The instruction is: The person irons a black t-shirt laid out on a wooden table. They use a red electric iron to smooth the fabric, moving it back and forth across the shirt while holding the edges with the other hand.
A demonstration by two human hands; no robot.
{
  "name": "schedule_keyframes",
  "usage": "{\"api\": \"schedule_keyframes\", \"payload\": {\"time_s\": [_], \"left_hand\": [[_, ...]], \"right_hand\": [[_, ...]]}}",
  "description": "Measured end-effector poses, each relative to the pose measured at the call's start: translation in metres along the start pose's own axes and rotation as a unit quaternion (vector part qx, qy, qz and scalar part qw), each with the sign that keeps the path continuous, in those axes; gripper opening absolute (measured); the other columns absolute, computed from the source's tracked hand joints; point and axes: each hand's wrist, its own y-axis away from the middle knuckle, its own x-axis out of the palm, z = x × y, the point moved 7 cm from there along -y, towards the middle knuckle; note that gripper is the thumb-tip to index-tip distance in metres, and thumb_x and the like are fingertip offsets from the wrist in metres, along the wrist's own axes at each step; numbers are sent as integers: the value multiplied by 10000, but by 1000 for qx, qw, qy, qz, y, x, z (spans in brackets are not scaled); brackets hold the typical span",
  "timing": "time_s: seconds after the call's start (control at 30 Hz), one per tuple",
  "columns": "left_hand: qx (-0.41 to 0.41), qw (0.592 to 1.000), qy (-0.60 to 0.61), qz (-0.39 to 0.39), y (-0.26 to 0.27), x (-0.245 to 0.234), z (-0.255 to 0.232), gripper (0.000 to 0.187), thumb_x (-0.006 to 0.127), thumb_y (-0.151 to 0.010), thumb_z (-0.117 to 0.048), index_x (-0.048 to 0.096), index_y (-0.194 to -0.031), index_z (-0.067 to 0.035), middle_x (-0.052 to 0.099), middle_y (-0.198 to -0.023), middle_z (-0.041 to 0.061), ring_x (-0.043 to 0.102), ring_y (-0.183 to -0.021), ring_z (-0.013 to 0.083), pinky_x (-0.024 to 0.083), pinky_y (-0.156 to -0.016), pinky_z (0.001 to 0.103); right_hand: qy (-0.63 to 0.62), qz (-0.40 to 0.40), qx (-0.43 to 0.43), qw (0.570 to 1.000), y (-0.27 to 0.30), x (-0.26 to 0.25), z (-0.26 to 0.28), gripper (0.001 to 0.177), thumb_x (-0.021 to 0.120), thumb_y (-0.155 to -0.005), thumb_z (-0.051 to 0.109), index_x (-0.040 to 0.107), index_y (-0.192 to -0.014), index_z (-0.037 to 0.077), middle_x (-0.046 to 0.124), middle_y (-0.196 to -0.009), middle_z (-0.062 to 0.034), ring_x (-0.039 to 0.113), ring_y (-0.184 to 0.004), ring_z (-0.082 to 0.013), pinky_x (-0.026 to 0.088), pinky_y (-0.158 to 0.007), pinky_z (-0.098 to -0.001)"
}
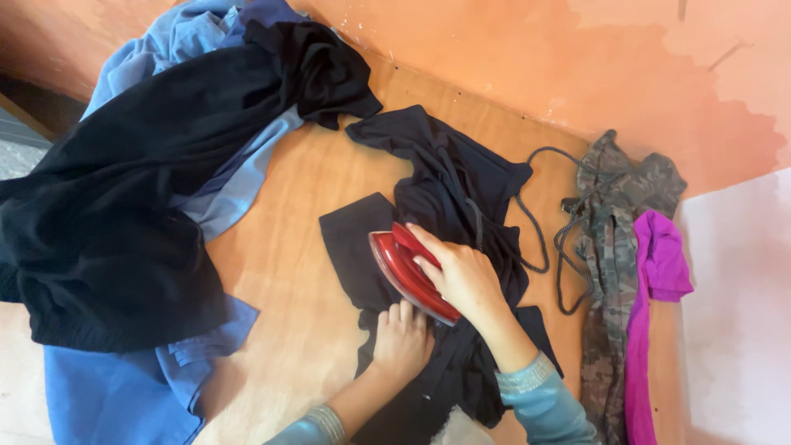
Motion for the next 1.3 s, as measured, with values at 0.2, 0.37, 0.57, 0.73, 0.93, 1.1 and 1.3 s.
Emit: {"api": "schedule_keyframes", "payload": {"time_s": [0.2,0.37,0.57,0.73,0.93,1.1,1.3], "left_hand": [[92,991,6,-96,38,-14,-17,498,675,-833,-255,668,-1189,93,598,-909,105,588,-803,250,463,-686,386],[90,992,-10,-88,34,-7,-15,489,669,-849,-232,665,-1197,112,591,-900,107,586,-796,248,470,-682,379],[71,993,3,-94,28,-12,-13,489,674,-800,-233,675,-1147,110,608,-931,124,575,-794,270,470,-677,392],[48,993,29,-106,21,-28,-6,452,697,-804,-252,695,-1132,59,600,-921,122,580,-827,294,456,-720,423],[-40,989,50,-131,21,-53,46,211,728,-793,-240,657,-934,-99,622,-978,124,597,-963,317,456,-875,502],[-140,969,-125,-160,-60,-69,141,561,595,-943,-249,541,-1488,-127,491,-1594,124,389,-1526,309,317,-1205,551],[-103,979,-135,-113,-117,-67,194,683,546,-894,-325,452,-1561,-217,356,-1656,57,318,-1523,297,208,-1210,615]], "right_hand": [[-16,-23,-42,999,-23,27,2,525,687,-907,306,579,-1421,296,758,-1075,-146,722,-776,-410,588,-687,-490],[-8,-4,49,999,-49,54,-7,550,689,-922,340,550,-1453,328,747,-914,-206,718,-799,-424,580,-711,-516],[-17,-22,67,997,-69,62,0,556,691,-925,327,537,-1459,309,736,-882,-228,706,-796,-440,565,-703,-530],[-28,-17,11,999,-32,44,10,541,678,-928,322,553,-1455,325,753,-932,-187,717,-792,-414,575,-689,-508],[-24,-13,-15,1000,-13,45,7,529,679,-924,329,559,-1438,313,765,-1012,-159,724,-804,-403,585,-685,-491],[1,7,82,997,-32,61,7,561,670,-933,339,521,-1474,342,747,-961,-197,712,-836,-434,568,-724,-531],[-19,-31,137,990,-80,64,7,588,644,-948,319,459,-1506,317,747,-962,-205,711,-869,-453,555,-754,-563]]}}
